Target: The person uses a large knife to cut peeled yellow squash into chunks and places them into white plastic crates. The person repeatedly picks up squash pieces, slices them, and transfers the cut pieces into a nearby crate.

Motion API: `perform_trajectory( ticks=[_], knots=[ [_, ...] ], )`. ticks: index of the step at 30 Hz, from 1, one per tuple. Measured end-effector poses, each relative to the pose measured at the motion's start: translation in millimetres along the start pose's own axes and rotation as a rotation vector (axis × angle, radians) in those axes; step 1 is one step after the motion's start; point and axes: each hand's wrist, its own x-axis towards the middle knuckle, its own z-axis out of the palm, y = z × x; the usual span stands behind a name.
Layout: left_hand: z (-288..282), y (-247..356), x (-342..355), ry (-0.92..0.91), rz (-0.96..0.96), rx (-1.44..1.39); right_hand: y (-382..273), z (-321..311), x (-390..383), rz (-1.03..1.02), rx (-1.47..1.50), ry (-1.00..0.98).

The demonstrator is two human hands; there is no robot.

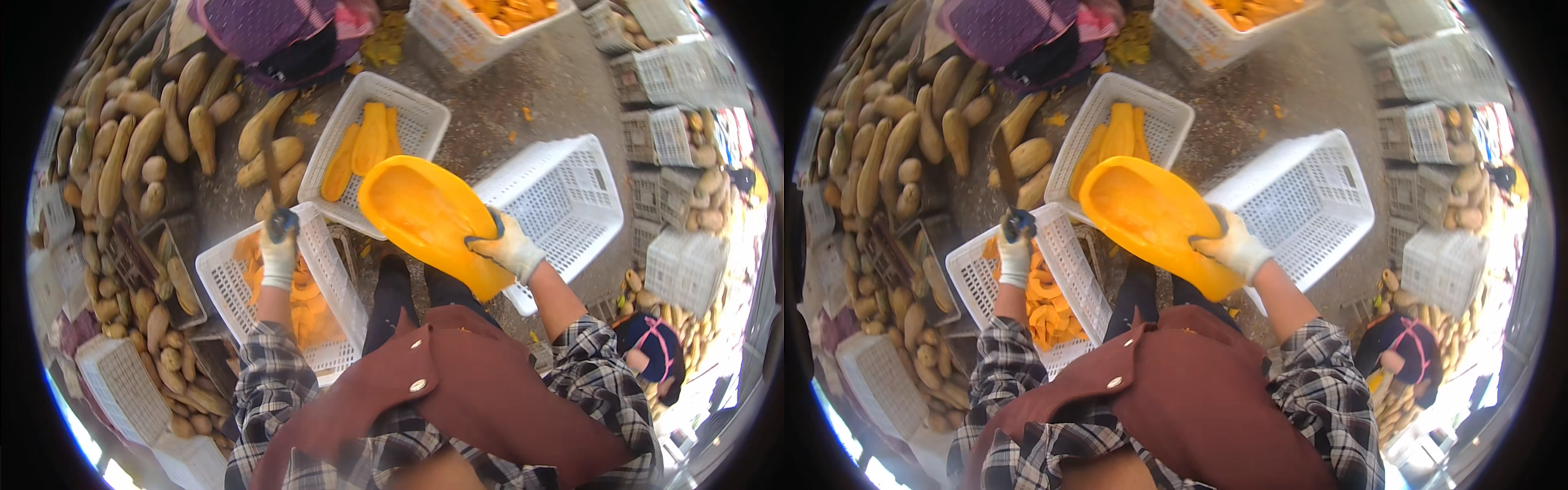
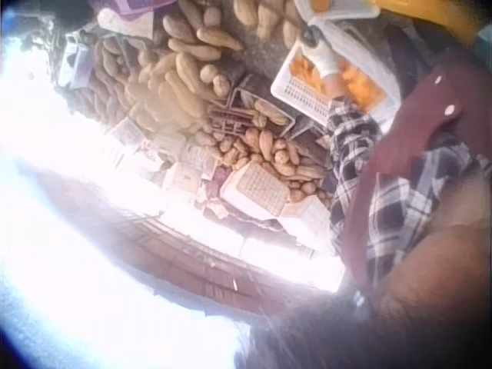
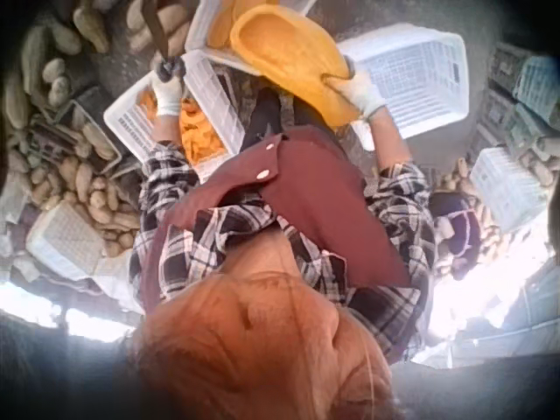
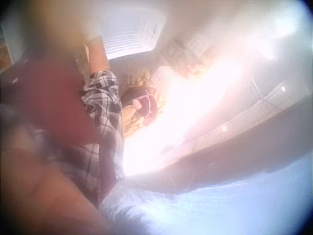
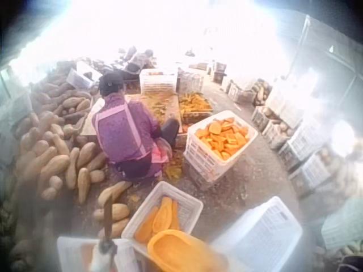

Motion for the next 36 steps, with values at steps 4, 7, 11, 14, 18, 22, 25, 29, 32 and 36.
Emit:
perform_trajectory(
  ticks=[4,7,11,14,18,22,25,29,32,36],
  knots=[
    [82,42,-72,-0.256,0.1,0.28,52,-38,-76,0.225,0.362,0.043],
    [157,95,-108,-0.433,-0.039,0.402,107,-56,-103,0.209,0.408,0.205],
    [241,194,-151,-0.652,0.34,0.233,165,-106,-135,0.306,0.055,0.533],
    [298,243,-192,-0.697,0.384,-0.114,179,-154,-167,0.418,-0.037,0.539],
    [384,209,-227,-0.873,0.489,0.421,187,-201,-201,0.355,-0.385,0.69],
    [427,170,-245,-0.974,-0.031,0.911,222,-235,-228,0.361,-0.091,0.687],
    [431,201,-255,-0.915,0.08,0.617,251,-237,-240,0.436,0.004,0.67],
    [435,249,-260,-0.925,0.376,-0.107,258,-237,-236,0.495,-0.125,0.689],
    [446,226,-267,-1.069,0.516,0.324,246,-240,-230,0.425,-0.158,0.682],
    [454,182,-262,-1.145,0.271,1.042,234,-242,-230,0.389,-0.058,0.673]
  ],
)
